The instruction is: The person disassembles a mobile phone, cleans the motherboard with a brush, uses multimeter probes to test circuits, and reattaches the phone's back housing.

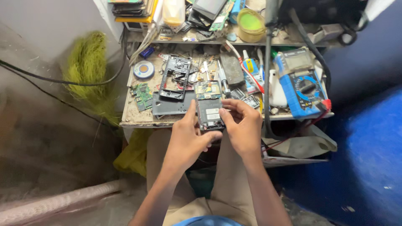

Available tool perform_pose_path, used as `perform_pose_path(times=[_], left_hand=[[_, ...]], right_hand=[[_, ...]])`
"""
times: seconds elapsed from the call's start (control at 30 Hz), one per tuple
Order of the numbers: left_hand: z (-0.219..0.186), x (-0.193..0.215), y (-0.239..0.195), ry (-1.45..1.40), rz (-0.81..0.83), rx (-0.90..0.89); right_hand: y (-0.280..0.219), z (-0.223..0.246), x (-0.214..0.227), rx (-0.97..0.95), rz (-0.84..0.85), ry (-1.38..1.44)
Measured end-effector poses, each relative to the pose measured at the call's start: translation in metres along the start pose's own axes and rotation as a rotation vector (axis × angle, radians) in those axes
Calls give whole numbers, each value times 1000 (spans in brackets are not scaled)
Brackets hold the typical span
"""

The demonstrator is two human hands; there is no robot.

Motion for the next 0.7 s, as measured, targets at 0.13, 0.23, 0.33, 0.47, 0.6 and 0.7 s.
perform_pose_path(times=[0.13,0.23,0.33,0.47,0.6,0.7], left_hand=[[-8,6,7,60,8,9],[-7,8,8,134,6,-8],[0,7,13,327,-44,0],[11,2,16,518,-88,-38],[15,-1,18,591,-111,-30],[16,-2,17,609,-124,-26]], right_hand=[[0,14,-11,13,-95,-259],[1,21,-13,35,-110,-333],[5,23,-14,92,-115,-395],[3,24,-13,104,-123,-454],[1,25,-7,109,-124,-429],[-2,25,2,176,-185,-485]])
Point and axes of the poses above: each hand's wrist, its own y-axis towards the middle knuckle, its own x-axis out of the back of the hand, z = x × y, the point moved 1 cm from there along y, towards the middle knuckle, and after that the axes turned 13 degrees about z, right-handed, at the moved point
